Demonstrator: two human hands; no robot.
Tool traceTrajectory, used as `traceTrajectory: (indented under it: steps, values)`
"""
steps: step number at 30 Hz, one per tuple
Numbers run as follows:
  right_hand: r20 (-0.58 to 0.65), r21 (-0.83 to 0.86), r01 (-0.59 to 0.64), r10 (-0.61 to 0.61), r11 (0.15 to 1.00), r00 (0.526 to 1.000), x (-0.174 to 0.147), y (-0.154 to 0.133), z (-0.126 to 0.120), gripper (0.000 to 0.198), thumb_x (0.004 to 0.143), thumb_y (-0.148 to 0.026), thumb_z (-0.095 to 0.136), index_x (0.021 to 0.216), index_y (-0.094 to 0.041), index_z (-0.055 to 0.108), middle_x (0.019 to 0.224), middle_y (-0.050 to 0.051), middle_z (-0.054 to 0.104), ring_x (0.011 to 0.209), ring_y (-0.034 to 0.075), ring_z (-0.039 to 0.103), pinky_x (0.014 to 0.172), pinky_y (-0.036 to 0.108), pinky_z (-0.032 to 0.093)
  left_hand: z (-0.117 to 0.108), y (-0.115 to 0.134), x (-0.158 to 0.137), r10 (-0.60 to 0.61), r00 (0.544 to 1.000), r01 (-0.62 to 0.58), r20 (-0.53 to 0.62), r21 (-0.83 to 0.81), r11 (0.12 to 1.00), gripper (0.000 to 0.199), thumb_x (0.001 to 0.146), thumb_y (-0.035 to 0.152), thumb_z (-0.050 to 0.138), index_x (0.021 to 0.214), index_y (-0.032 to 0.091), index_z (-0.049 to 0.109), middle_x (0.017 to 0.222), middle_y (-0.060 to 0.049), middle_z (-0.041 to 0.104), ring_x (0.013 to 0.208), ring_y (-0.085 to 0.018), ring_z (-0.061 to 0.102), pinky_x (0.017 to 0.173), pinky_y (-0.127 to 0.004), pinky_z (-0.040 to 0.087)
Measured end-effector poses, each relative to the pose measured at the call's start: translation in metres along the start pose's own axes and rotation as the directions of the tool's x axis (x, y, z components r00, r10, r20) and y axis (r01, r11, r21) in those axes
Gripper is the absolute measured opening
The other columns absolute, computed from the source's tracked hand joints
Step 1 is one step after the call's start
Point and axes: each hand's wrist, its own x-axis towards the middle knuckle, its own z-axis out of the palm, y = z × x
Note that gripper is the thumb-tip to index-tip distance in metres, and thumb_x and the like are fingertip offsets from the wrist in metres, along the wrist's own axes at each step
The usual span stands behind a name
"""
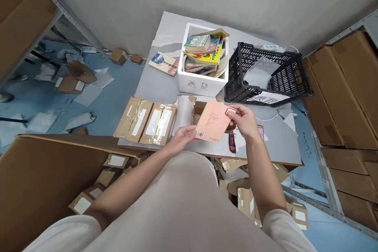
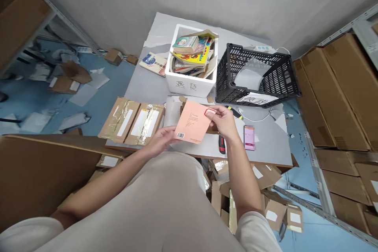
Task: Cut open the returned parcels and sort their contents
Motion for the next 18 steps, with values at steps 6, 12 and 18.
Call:
traceTrajectory:
  steps: [6,12,18]
  values:
    - [-0.017,0.023,-0.036,0.036,0.999,0.999,0.006,0.002,-0.006,0.033,0.073,-0.045,0.070,0.090,-0.018,0.072,0.073,0.001,0.070,0.048,0.007,0.056,0.041,0.020,0.050,0.004,-0.004,-0.001,0.086,0.984,-0.065,-0.158,0.136,0.989,0.047,0.071,0.046,0.073,0.106,0.015,0.070,0.103,-0.009,0.073,0.089,-0.021,0.069,0.091,-0.038,0.051]
    - [-0.028,-0.005,-0.022,0.022,1.000,0.999,0.009,0.010,-0.010,0.036,0.073,-0.048,0.070,0.093,-0.018,0.073,0.073,0.002,0.072,0.050,0.009,0.058,0.041,0.020,0.048,0.006,-0.006,0.001,0.111,0.981,-0.092,-0.158,0.126,0.988,0.048,0.071,0.045,0.073,0.108,0.014,0.069,0.103,-0.008,0.073,0.088,-0.021,0.069,0.090,-0.039,0.052]
    - [0.042,0.023,0.045,-0.046,0.999,0.998,0.003,0.007,-0.015,0.051,0.072,-0.063,0.064,0.099,-0.020,0.070,0.082,0.005,0.072,0.056,0.014,0.061,0.045,0.026,0.048,0.005,-0.009,0.003,0.070,0.992,-0.070,-0.101,0.004,0.998,0.044,0.075,0.042,0.072,0.111,0.017,0.068,0.101,-0.007,0.072,0.086,-0.017,0.066,0.084,-0.032,0.052]
